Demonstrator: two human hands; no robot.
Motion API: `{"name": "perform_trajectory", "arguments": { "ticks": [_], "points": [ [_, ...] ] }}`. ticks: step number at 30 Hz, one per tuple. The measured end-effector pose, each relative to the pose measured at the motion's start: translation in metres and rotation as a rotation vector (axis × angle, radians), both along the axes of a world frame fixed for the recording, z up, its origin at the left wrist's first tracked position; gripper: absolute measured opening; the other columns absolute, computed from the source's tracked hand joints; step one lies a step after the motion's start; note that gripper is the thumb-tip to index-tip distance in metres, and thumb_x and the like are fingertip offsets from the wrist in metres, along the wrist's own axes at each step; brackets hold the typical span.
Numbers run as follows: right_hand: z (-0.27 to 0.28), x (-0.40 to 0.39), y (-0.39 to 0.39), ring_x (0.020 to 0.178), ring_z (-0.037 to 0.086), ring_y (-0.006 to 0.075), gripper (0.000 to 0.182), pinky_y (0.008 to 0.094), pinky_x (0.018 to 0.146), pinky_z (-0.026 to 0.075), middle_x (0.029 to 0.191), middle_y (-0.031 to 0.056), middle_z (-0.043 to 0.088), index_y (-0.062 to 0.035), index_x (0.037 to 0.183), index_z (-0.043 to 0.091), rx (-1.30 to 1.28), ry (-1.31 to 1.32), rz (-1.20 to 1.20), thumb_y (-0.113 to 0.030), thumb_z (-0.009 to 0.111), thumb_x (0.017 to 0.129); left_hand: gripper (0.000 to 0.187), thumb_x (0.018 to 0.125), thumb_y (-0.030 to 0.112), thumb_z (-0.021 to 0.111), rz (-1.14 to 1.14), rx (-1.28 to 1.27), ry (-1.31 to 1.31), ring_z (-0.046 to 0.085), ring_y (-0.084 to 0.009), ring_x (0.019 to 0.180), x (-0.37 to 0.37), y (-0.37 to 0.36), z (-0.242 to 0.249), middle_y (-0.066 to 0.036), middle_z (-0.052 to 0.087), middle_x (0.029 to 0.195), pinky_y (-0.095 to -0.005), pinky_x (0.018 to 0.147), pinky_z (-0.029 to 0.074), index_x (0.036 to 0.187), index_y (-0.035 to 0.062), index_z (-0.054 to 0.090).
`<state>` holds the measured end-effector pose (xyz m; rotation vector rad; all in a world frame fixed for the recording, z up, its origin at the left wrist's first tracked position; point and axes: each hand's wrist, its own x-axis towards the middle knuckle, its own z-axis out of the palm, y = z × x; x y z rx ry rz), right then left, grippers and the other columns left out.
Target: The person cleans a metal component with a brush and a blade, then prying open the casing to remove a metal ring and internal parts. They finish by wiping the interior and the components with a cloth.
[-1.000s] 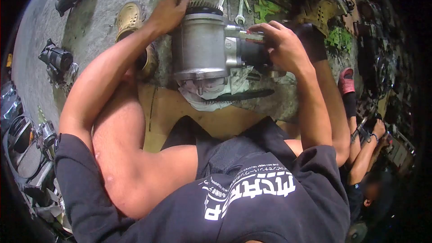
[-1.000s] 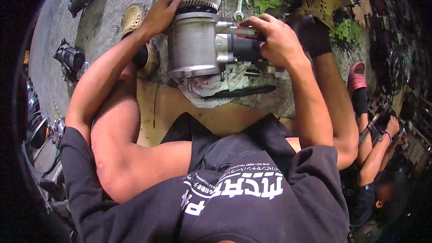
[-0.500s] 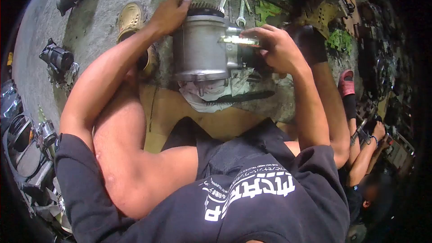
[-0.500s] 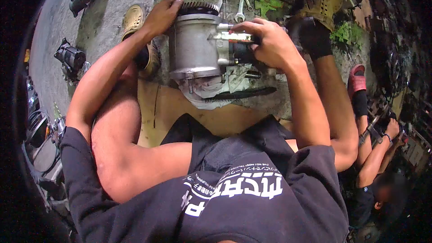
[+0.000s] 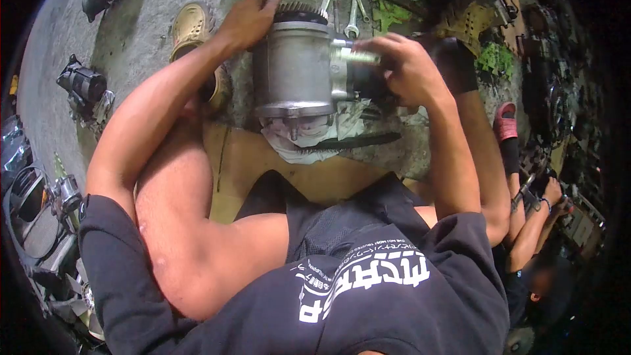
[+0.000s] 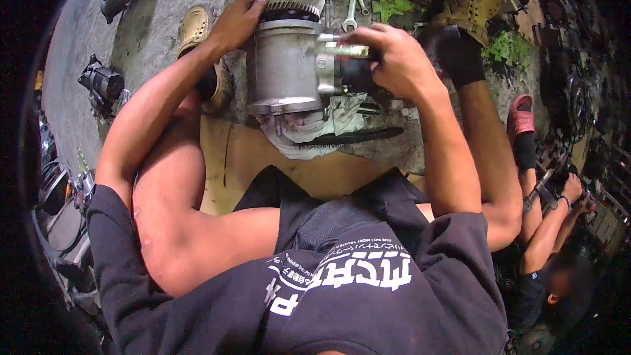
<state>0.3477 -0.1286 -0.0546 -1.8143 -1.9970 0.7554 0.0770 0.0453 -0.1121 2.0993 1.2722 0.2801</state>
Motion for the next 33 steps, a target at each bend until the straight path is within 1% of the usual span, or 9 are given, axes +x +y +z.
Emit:
{"name": "perform_trajectory", "arguments": {
  "ticks": [2,4,7,10,24,26,29,32,33],
  "points": [
    [-0.009,0.005,-0.001,0.104,0.063,0.0376,0.056,0.0457,0.089,0.053,0.11,0.0138,0.066,-0.0206,0.119,0.069,-0.024,0.08,0.113,0.006,0.065,0.07,0.061,0.102,0.045,0.044,0.005,0.003,0.006,0.059,-0.0386,0.125,-0.001,-0.001,0.002,-0.027,0.063,0.13,-0.0395,0.108,0.042,0.134,-0.0042,0.059],
    [-0.005,0.002,-0.002,0.105,0.064,0.0379,0.058,0.0454,0.089,0.054,0.112,0.0138,0.066,-0.0211,0.119,0.07,-0.01,0.066,0.013,0.007,0.063,0.07,0.06,0.102,0.045,0.044,0.017,-0.007,-0.005,0.059,-0.0387,0.125,0.0,-0.002,0.004,-0.027,0.063,0.13,-0.0395,0.108,0.042,0.134,-0.0034,0.059],
    [-0.014,0.006,-0.001,0.104,0.064,0.0369,0.059,0.0442,0.088,0.054,0.112,0.0132,0.066,-0.0214,0.12,0.069,-0.01,0.118,0.138,0.008,0.062,0.07,0.06,0.102,0.046,0.044,0.021,-0.038,-0.006,0.059,-0.0385,0.125,0.0,-0.004,0.007,-0.027,0.063,0.13,-0.0395,0.108,0.042,0.134,-0.0025,0.059],
    [-0.013,0.002,-0.003,0.103,0.064,0.0373,0.058,0.0443,0.088,0.053,0.111,0.0132,0.066,-0.0205,0.12,0.069,0.048,0.112,0.049,0.008,0.063,0.07,0.06,0.102,0.046,0.044,0.015,-0.012,-0.011,0.059,-0.0385,0.125,0.0,-0.003,0.005,-0.027,0.063,0.13,-0.0395,0.108,0.042,0.135,-0.0021,0.059],
    [-0.007,0.005,-0.008,0.101,0.063,0.0392,0.056,0.0457,0.087,0.053,0.108,0.0137,0.066,-0.0216,0.123,0.068,-0.03,0.064,0.125,0.006,0.066,0.073,0.062,0.102,0.047,0.043,0.004,-0.019,-0.002,0.058,-0.0395,0.126,-0.001,-0.001,0.003,-0.027,0.063,0.131,-0.0397,0.109,0.041,0.135,-0.0033,0.059],
    [0.012,0.001,-0.024,0.101,0.063,0.0403,0.06,0.0458,0.089,0.053,0.11,0.0155,0.065,-0.0218,0.13,0.063,-0.026,-0.054,0.018,0.003,0.068,0.075,0.061,0.102,0.047,0.043,0.006,-0.017,-0.014,0.059,-0.0398,0.125,-0.001,-0.002,0.006,-0.027,0.063,0.13,-0.04,0.108,0.041,0.134,-0.0031,0.059],
    [0.035,0.0,-0.055,0.101,0.062,0.0409,0.067,0.0461,0.09,0.051,0.111,0.0169,0.064,-0.0216,0.138,0.057,-0.173,-0.008,-0.036,-0.001,0.069,0.075,0.06,0.102,0.046,0.043,-0.033,-0.077,0.018,0.06,-0.0401,0.124,-0.003,-0.003,0.009,-0.028,0.064,0.128,-0.0402,0.107,0.042,0.134,-0.0032,0.059],
    [0.034,-0.004,-0.09,0.098,0.063,0.0405,0.071,0.0462,0.089,0.051,0.107,0.0179,0.063,-0.0207,0.143,0.053,-0.121,0.099,-0.008,-0.003,0.07,0.076,0.06,0.102,0.045,0.043,-0.038,-0.004,-0.033,0.06,-0.0399,0.122,-0.005,0.002,-0.006,-0.027,0.065,0.127,-0.0402,0.107,0.042,0.133,-0.0037,0.06],
    [0.03,-0.009,-0.104,0.096,0.064,0.0402,0.069,0.0458,0.086,0.052,0.104,0.0187,0.064,-0.0202,0.143,0.054,-0.102,0.037,-0.008,-0.004,0.069,0.078,0.06,0.103,0.045,0.043,-0.017,-0.007,-0.028,0.06,-0.0395,0.123,-0.004,-0.002,-0.001,-0.027,0.065,0.127,-0.04,0.107,0.042,0.133,-0.0036,0.06]
  ]
}}
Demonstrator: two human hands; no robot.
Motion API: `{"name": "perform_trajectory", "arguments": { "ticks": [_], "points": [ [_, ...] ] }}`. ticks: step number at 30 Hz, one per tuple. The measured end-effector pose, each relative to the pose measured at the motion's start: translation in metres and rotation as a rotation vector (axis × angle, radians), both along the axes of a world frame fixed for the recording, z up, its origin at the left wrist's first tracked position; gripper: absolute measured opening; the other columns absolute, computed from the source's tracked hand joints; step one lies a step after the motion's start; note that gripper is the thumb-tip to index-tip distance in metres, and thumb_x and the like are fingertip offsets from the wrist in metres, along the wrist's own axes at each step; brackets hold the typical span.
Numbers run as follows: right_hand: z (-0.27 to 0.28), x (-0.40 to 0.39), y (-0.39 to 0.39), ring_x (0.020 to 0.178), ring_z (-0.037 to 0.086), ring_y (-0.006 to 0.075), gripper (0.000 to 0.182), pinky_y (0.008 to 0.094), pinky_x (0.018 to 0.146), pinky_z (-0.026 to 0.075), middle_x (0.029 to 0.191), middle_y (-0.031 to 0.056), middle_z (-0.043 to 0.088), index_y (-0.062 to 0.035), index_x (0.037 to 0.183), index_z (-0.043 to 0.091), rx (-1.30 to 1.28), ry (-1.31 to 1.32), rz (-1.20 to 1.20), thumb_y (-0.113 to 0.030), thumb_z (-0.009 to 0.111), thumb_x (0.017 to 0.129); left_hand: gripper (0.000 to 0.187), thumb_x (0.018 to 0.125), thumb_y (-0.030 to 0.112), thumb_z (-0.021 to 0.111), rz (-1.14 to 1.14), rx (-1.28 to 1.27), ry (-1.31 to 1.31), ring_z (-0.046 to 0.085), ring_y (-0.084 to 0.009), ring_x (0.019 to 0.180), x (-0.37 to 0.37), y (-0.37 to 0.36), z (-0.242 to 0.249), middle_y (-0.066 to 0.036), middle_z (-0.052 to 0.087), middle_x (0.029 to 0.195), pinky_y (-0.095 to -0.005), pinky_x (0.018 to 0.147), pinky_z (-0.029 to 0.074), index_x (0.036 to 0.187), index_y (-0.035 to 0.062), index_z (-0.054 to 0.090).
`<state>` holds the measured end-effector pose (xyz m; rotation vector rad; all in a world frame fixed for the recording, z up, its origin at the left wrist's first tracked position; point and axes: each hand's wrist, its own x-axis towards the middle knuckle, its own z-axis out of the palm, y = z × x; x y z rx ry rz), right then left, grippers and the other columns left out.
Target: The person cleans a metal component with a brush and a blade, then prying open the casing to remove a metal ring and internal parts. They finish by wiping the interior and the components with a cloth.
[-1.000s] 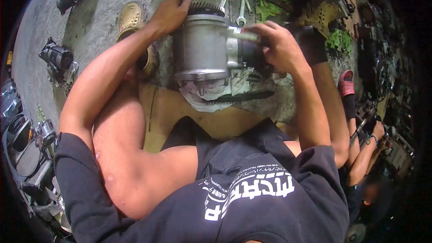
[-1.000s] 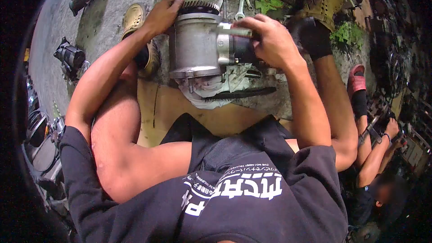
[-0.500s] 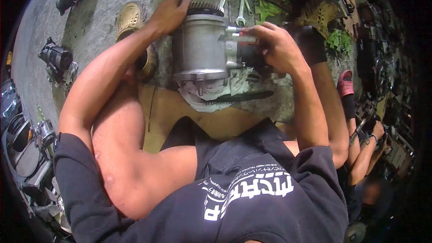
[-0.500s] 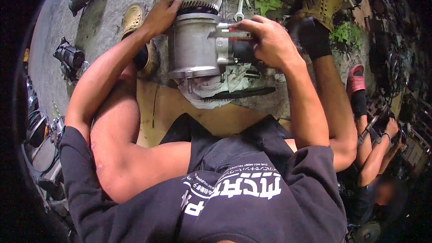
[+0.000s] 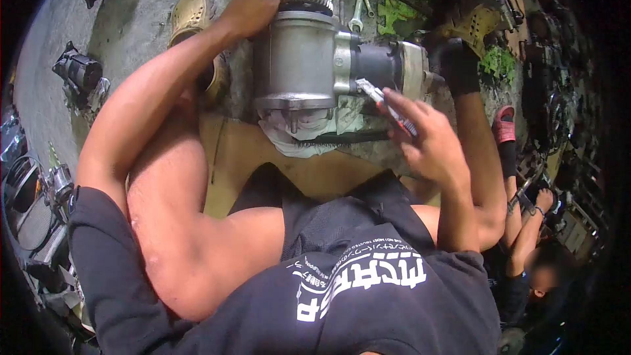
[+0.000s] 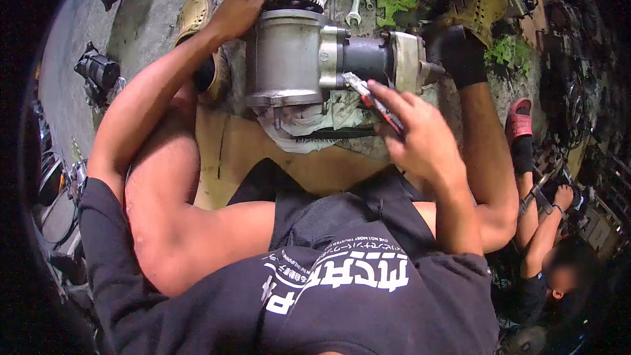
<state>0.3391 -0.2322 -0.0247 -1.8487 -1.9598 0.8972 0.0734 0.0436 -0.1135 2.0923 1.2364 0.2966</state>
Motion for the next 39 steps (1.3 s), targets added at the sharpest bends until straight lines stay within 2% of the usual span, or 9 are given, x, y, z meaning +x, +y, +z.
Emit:
{"name": "perform_trajectory", "arguments": {
  "ticks": [4,13,17,18,22,24,28,34,39],
  "points": [
    [0.001,-0.028,-0.014,0.085,0.065,0.0394,0.05,0.0458,0.076,0.054,0.1,0.0181,0.065,-0.0149,0.136,0.06,-0.121,0.071,-0.099,-0.013,0.069,0.087,0.06,0.103,0.046,0.043,0.01,0.058,0.014,0.059,-0.0386,0.125,0.002,0.004,-0.005,-0.026,0.064,0.13,-0.0396,0.108,0.042,0.134,-0.0031,0.059],
    [0.015,-0.049,0.009,0.087,0.064,0.0459,0.037,0.0524,0.081,0.051,0.093,0.0267,0.066,-0.0034,0.126,0.063,-0.116,0.025,-0.122,-0.017,0.064,0.091,0.061,0.103,0.046,0.043,0.034,0.021,0.028,0.058,-0.038,0.127,0.002,0.005,-0.005,-0.026,0.063,0.131,-0.039,0.11,0.04,0.135,-0.0037,0.059],
    [0.024,-0.047,0.023,0.092,0.065,0.0442,0.041,0.0453,0.083,0.051,0.1,0.028,0.068,-0.0026,0.131,0.061,-0.279,0.112,-0.13,-0.011,0.064,0.091,0.06,0.103,0.046,0.044,0.014,0.015,0.0,0.058,-0.0374,0.127,0.001,0.003,-0.009,-0.026,0.063,0.131,-0.0392,0.109,0.041,0.135,-0.0028,0.059],
    [0.02,-0.048,0.021,0.084,0.063,0.0496,0.033,0.0525,0.078,0.05,0.085,0.0305,0.066,0.0009,0.122,0.064,-0.194,0.173,-0.129,-0.011,0.061,0.091,0.06,0.103,0.046,0.044,0.019,-0.009,0.004,0.059,-0.0371,0.126,0.001,0.003,-0.007,-0.026,0.063,0.131,-0.0391,0.109,0.041,0.135,-0.0025,0.059],
    [0.012,-0.049,0.016,0.084,0.064,0.0487,0.033,0.0522,0.078,0.051,0.085,0.0309,0.066,0.0009,0.121,0.064,-0.094,0.168,-0.08,-0.01,0.063,0.09,0.059,0.103,0.045,0.045,0.027,-0.022,0.057,0.059,-0.0366,0.126,0.002,0.003,0.002,-0.026,0.063,0.131,-0.0387,0.108,0.042,0.135,-0.0025,0.059],
    [0.02,-0.048,0.019,0.098,0.066,0.0438,0.041,0.0437,0.087,0.051,0.105,0.0278,0.068,-0.002,0.132,0.06,-0.274,0.074,-0.121,-0.008,0.063,0.091,0.06,0.103,0.045,0.045,0.017,-0.021,0.052,0.059,-0.0364,0.126,0.003,0.001,0.001,-0.026,0.063,0.131,-0.0385,0.108,0.042,0.135,-0.0029,0.059],
    [0.008,-0.048,0.013,0.095,0.067,0.0415,0.041,0.0439,0.086,0.051,0.102,0.0251,0.069,-0.0043,0.132,0.061,-0.185,0.178,-0.128,-0.009,0.064,0.092,0.059,0.103,0.045,0.045,-0.01,0.055,0.055,0.059,-0.0358,0.126,0.001,0.005,-0.001,-0.025,0.064,0.131,-0.0384,0.108,0.042,0.134,-0.0036,0.059],
    [0.007,-0.042,0.011,0.087,0.064,0.0417,0.041,0.0439,0.081,0.051,0.097,0.0236,0.068,-0.0087,0.133,0.062,-0.176,0.096,-0.073,-0.011,0.065,0.092,0.058,0.103,0.043,0.045,-0.02,-0.048,0.085,0.059,-0.0355,0.126,0.003,0.004,0.007,-0.025,0.064,0.131,-0.0385,0.108,0.041,0.134,-0.0037,0.059],
    [0.001,-0.042,0.013,0.084,0.064,0.0455,0.036,0.0495,0.078,0.052,0.089,0.0279,0.066,-0.0039,0.123,0.065,-0.079,0.105,-0.068,-0.012,0.066,0.088,0.058,0.104,0.044,0.044,0.004,-0.021,0.012,0.059,-0.0365,0.125,0.0,0.005,-0.003,-0.026,0.064,0.13,-0.0389,0.108,0.041,0.134,-0.0035,0.059]
  ]
}}
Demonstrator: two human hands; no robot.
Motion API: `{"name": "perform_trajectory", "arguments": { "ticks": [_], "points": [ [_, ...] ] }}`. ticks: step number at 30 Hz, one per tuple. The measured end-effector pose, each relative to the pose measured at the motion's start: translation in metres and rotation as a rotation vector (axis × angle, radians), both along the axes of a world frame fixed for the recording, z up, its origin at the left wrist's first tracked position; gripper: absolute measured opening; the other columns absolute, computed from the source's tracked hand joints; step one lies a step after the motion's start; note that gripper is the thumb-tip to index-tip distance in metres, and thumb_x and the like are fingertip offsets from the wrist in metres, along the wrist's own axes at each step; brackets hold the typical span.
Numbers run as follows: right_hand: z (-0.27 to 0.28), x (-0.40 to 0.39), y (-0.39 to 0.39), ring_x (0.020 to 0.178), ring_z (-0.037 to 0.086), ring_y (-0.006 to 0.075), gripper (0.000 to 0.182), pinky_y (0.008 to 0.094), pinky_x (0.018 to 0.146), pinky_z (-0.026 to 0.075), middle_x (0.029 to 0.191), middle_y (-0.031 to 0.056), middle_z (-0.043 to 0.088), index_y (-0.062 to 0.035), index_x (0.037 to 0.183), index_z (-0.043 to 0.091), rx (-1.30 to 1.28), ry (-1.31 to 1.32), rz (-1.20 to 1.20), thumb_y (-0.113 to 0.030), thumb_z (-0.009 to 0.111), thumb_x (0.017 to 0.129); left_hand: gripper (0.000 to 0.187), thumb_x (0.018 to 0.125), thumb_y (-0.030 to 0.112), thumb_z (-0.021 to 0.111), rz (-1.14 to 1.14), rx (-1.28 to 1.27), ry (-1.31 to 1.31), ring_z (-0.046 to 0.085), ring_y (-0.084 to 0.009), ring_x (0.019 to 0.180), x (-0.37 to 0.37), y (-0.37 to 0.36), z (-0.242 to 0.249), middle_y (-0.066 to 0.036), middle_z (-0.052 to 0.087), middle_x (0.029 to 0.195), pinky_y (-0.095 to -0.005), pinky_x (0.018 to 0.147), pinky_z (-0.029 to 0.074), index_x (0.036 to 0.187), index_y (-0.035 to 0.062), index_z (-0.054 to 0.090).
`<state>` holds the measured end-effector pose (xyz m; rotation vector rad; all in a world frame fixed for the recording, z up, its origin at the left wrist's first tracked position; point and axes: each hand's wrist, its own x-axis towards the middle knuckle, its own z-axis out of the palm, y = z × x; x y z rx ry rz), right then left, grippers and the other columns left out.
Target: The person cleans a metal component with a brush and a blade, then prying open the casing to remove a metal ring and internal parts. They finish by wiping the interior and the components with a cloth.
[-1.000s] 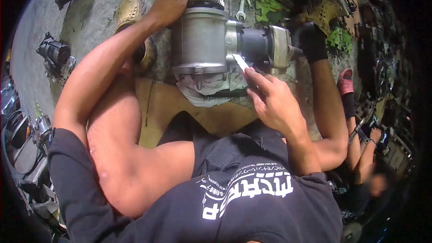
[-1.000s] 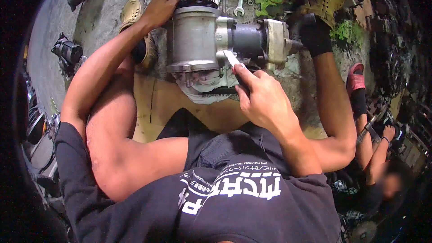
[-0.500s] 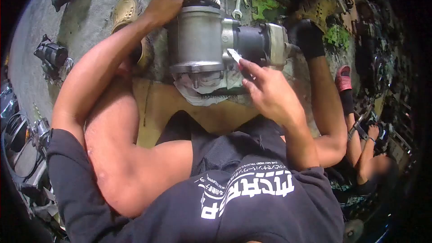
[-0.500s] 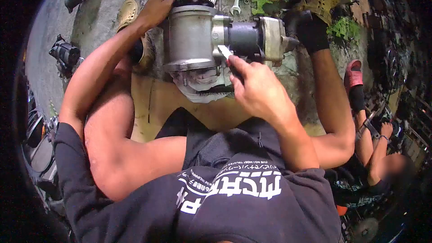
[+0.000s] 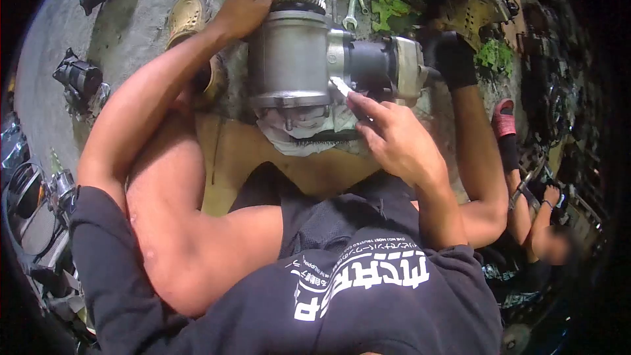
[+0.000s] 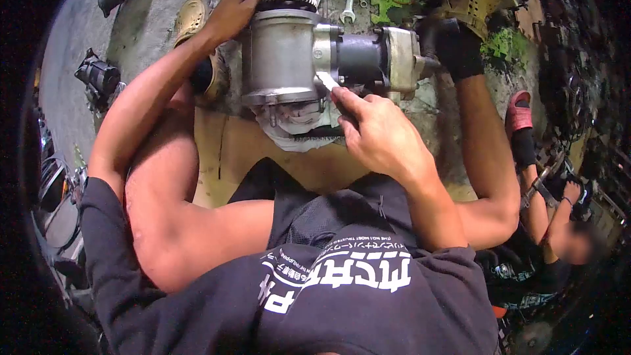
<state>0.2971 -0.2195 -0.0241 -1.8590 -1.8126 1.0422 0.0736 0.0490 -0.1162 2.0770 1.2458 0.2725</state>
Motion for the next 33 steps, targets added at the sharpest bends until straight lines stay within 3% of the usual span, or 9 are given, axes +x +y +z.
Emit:
{"name": "perform_trajectory", "arguments": {
  "ticks": [8,12,15,17,24,28,30,32,33],
  "points": [
    [-0.019,0.003,-0.008,0.095,0.064,0.0418,0.057,0.0467,0.083,0.052,0.109,0.024,0.065,-0.011,0.137,0.056,0.057,0.015,-0.058,-0.011,0.071,0.083,0.059,0.103,0.044,0.044,-0.02,0.031,0.02,0.06,-0.0385,0.124,0.001,-0.001,0.007,-0.026,0.064,0.129,-0.0396,0.107,0.042,0.133,-0.0041,0.059],
    [-0.047,-0.015,-0.049,0.093,0.063,0.0168,0.054,0.032,0.084,0.052,0.104,0.0125,0.066,0.0014,0.126,0.053,-0.141,0.501,-0.315,-0.009,0.079,0.08,0.061,0.103,0.046,0.043,-0.029,-0.023,0.03,0.059,-0.0386,0.125,0.0,-0.002,0.007,-0.027,0.064,0.13,-0.0396,0.108,0.042,0.134,-0.0054,0.058],
    [-0.053,-0.03,-0.062,0.089,0.063,0.0151,0.046,0.0309,0.079,0.053,0.101,0.0104,0.065,-0.0006,0.126,0.051,-0.231,0.549,-0.453,-0.013,0.074,0.088,0.062,0.103,0.046,0.043,-0.015,0.006,0.017,0.058,-0.0384,0.126,0.002,-0.001,0.003,-0.027,0.062,0.131,-0.0394,0.109,0.041,0.134,-0.0052,0.058],
    [-0.054,-0.034,-0.061,0.088,0.063,0.0116,0.039,0.0291,0.072,0.054,0.098,0.0087,0.064,-0.0024,0.13,0.048,-0.354,1.013,-0.725,-0.017,0.065,0.098,0.062,0.103,0.046,0.043,-0.016,0.026,0.024,0.057,-0.0383,0.127,0.001,-0.002,0.004,-0.027,0.062,0.132,-0.0392,0.11,0.04,0.135,-0.0048,0.058],
    [-0.049,-0.011,-0.025,0.065,0.066,0.0153,0.037,0.0293,0.061,0.057,0.092,0.0109,0.066,0.0001,0.131,0.047,-0.56,1.078,-0.608,-0.022,0.057,0.104,0.06,0.103,0.046,0.043,0.017,-0.012,0.045,0.057,-0.0378,0.127,0.0,-0.001,0.0,-0.025,0.063,0.132,-0.0395,0.109,0.04,0.135,-0.0024,0.058],
    [-0.065,-0.013,-0.031,0.068,0.066,0.0145,0.034,0.0302,0.062,0.057,0.091,0.0087,0.067,0.0006,0.127,0.052,-0.342,0.978,-0.691,-0.022,0.059,0.103,0.06,0.101,0.046,0.042,0.04,-0.004,0.027,0.058,-0.0433,0.122,-0.001,0.0,-0.003,-0.029,0.063,0.126,-0.0442,0.106,0.042,0.131,-0.0021,0.06],
    [-0.069,-0.011,-0.046,0.082,0.064,0.0127,0.03,0.0303,0.077,0.053,0.092,0.0084,0.069,0.0001,0.119,0.06,-0.336,0.9,-0.517,-0.021,0.065,0.098,0.061,0.103,0.048,0.044,0.015,0.011,0.121,0.056,-0.0385,0.128,0.0,0.002,0.001,-0.026,0.061,0.134,-0.04,0.11,0.039,0.135,-0.002,0.059],
    [-0.071,-0.002,-0.06,0.083,0.065,0.0158,0.03,0.0318,0.08,0.052,0.091,0.0114,0.069,0.0001,0.113,0.064,-0.372,0.494,-0.305,-0.021,0.07,0.093,0.062,0.103,0.048,0.044,0.021,-0.026,0.116,0.054,-0.038,0.131,0.003,-0.005,0.007,-0.026,0.059,0.137,-0.0399,0.112,0.038,0.136,-0.0019,0.058],
    [-0.076,0.0,-0.066,0.085,0.069,0.028,0.03,0.0384,0.081,0.053,0.092,0.0183,0.07,0.0004,0.11,0.068,-0.265,0.397,-0.298,-0.021,0.071,0.089,0.061,0.102,0.048,0.043,0.056,-0.001,0.074,0.055,-0.0406,0.129,0.003,-0.007,0.006,-0.027,0.06,0.134,-0.0418,0.111,0.039,0.134,-0.0021,0.059]
  ]
}}
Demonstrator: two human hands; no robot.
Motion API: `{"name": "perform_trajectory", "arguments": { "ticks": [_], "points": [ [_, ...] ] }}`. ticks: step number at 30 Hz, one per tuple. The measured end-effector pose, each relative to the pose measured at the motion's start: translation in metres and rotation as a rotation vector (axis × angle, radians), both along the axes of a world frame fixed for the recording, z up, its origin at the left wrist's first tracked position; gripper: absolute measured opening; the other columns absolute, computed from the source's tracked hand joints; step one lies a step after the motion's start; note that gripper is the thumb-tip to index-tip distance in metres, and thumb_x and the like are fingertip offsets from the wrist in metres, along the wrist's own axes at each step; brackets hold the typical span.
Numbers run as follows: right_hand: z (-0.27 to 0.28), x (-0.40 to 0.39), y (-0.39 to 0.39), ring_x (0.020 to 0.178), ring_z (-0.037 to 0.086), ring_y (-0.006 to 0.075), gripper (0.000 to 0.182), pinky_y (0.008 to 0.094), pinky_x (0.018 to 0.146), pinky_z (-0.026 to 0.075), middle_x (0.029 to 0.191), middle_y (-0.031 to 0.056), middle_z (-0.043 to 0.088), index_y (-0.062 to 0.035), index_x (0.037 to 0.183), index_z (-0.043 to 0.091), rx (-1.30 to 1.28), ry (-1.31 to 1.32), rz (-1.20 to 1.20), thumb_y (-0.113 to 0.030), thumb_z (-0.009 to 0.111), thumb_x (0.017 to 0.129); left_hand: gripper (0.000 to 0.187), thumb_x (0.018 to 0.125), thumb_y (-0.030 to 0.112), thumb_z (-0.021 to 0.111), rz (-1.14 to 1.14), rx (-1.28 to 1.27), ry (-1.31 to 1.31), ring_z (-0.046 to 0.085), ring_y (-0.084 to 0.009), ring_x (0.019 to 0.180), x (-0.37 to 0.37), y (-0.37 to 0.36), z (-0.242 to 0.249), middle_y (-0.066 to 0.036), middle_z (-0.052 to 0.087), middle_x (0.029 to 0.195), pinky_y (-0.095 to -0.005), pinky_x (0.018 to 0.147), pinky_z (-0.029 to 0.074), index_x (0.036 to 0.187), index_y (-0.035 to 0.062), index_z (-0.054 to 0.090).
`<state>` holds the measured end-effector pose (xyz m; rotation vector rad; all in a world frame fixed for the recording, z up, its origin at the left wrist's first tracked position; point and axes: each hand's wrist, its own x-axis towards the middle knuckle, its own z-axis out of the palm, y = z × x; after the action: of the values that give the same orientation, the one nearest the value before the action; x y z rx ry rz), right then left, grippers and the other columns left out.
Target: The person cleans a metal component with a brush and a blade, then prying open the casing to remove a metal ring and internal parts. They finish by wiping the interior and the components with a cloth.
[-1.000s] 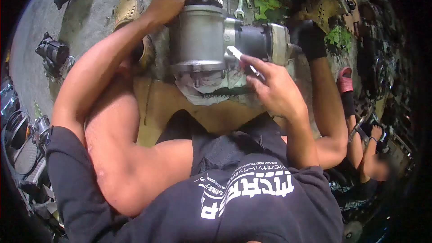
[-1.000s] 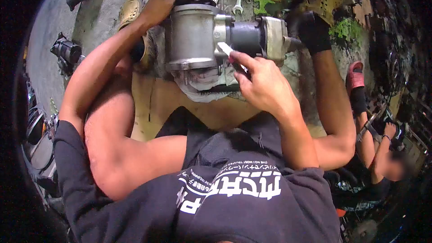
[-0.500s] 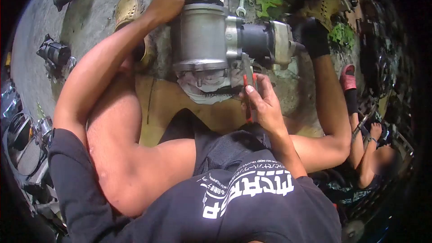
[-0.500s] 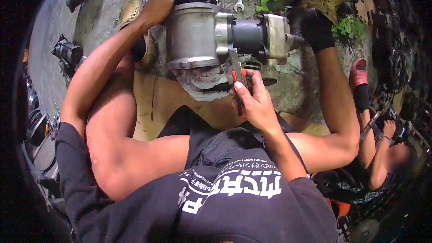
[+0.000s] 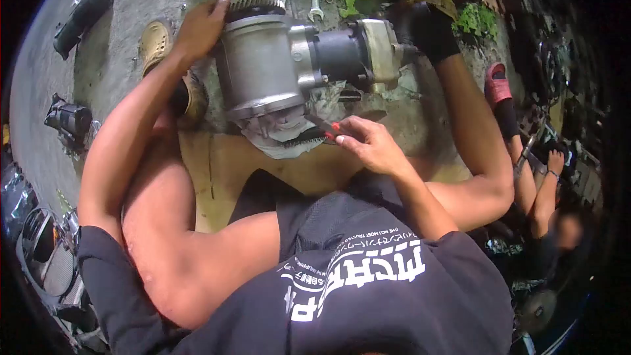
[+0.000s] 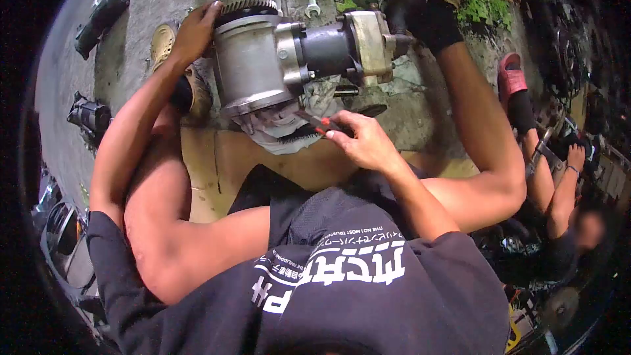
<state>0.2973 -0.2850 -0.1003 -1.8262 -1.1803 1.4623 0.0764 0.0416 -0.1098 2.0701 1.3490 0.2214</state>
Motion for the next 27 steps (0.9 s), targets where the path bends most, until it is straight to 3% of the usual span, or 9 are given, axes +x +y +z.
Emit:
{"name": "perform_trajectory", "arguments": {
  "ticks": [1,4,7,15,18,20,21,24,27],
  "points": [
    [-0.006,0.004,-0.006,0.085,0.069,0.028,0.03,0.0384,0.081,0.053,0.092,0.0183,0.07,0.0004,0.11,0.068,-0.001,0.0,-0.008,-0.021,0.071,0.089,0.062,0.102,0.048,0.041,0.034,0.032,-0.042,0.055,-0.0432,0.127,0.0,-0.001,0.0,-0.028,0.061,0.131,-0.0436,0.11,0.04,0.133,-0.0023,0.06],
    [-0.008,0.018,-0.016,0.101,0.065,0.0452,0.03,0.0484,0.088,0.051,0.103,0.0271,0.069,0.0001,0.11,0.068,-0.126,-0.309,0.006,-0.021,0.068,0.089,0.061,0.102,0.047,0.042,0.011,0.033,-0.025,0.055,-0.0418,0.129,-0.004,0.009,-0.006,-0.027,0.061,0.133,-0.0426,0.111,0.039,0.135,-0.0018,0.059],
    [-0.018,0.031,-0.03,0.099,0.066,0.0463,0.033,0.0501,0.09,0.052,0.097,0.0322,0.068,0.0052,0.103,0.068,-0.193,-0.496,0.089,-0.018,0.067,0.08,0.061,0.102,0.047,0.043,0.001,0.033,-0.008,0.055,-0.0418,0.129,-0.004,0.007,-0.009,-0.027,0.061,0.133,-0.0427,0.111,0.04,0.136,-0.0015,0.058],
    [-0.046,0.052,-0.045,0.094,0.068,0.0456,0.03,0.0525,0.085,0.055,0.097,0.0294,0.069,0.0061,0.094,0.07,-0.439,-0.782,0.234,-0.009,0.064,0.069,0.061,0.102,0.046,0.041,-0.016,0.043,-0.014,0.053,-0.0412,0.132,-0.005,0.01,-0.01,-0.027,0.059,0.136,-0.0412,0.112,0.038,0.135,-0.0018,0.059],
    [-0.043,0.045,-0.042,0.103,0.064,0.043,0.034,0.0514,0.091,0.052,0.106,0.025,0.066,0.0035,0.099,0.07,-0.358,-0.982,0.259,-0.011,0.068,0.068,0.061,0.102,0.046,0.042,-0.022,0.054,-0.04,0.052,-0.0409,0.133,-0.003,0.006,-0.005,-0.027,0.058,0.137,-0.0406,0.113,0.037,0.135,-0.0029,0.058],
    [-0.036,0.031,-0.03,0.114,0.058,0.0398,0.043,0.051,0.1,0.046,0.114,0.0205,0.061,0.0023,0.109,0.068,-0.096,-1.066,0.259,-0.013,0.072,0.068,0.062,0.102,0.046,0.042,-0.021,0.065,-0.029,0.052,-0.0408,0.132,-0.002,0.002,0.0,-0.027,0.058,0.137,-0.0403,0.113,0.037,0.135,-0.0045,0.058],
    [-0.04,0.024,-0.026,0.116,0.056,0.038,0.052,0.0523,0.103,0.043,0.117,0.0199,0.061,-0.0004,0.117,0.065,-0.059,-0.943,0.229,-0.013,0.075,0.067,0.062,0.102,0.046,0.042,-0.016,0.064,-0.027,0.052,-0.0408,0.132,-0.004,0.003,-0.002,-0.027,0.058,0.137,-0.0403,0.113,0.037,0.135,-0.0045,0.058],
    [-0.057,0.002,-0.02,0.117,0.056,0.0378,0.045,0.0562,0.101,0.043,0.12,0.0186,0.061,-0.0103,0.121,0.066,0.15,-0.948,0.372,-0.011,0.067,0.076,0.064,0.102,0.049,0.044,-0.018,0.024,-0.021,0.053,-0.0365,0.133,-0.004,0.007,-0.005,-0.025,0.058,0.139,-0.0379,0.113,0.036,0.138,-0.0031,0.056],
    [-0.087,-0.006,-0.019,0.119,0.057,0.0375,0.035,0.0605,0.101,0.042,0.121,0.0166,0.063,-0.0138,0.115,0.069,0.19,-1.028,0.45,-0.009,0.058,0.082,0.062,0.101,0.047,0.042,-0.004,0.045,-0.051,0.053,-0.0414,0.131,0.0,0.003,-0.002,-0.027,0.059,0.135,-0.0412,0.112,0.038,0.136,-0.0025,0.057]
  ]
}}
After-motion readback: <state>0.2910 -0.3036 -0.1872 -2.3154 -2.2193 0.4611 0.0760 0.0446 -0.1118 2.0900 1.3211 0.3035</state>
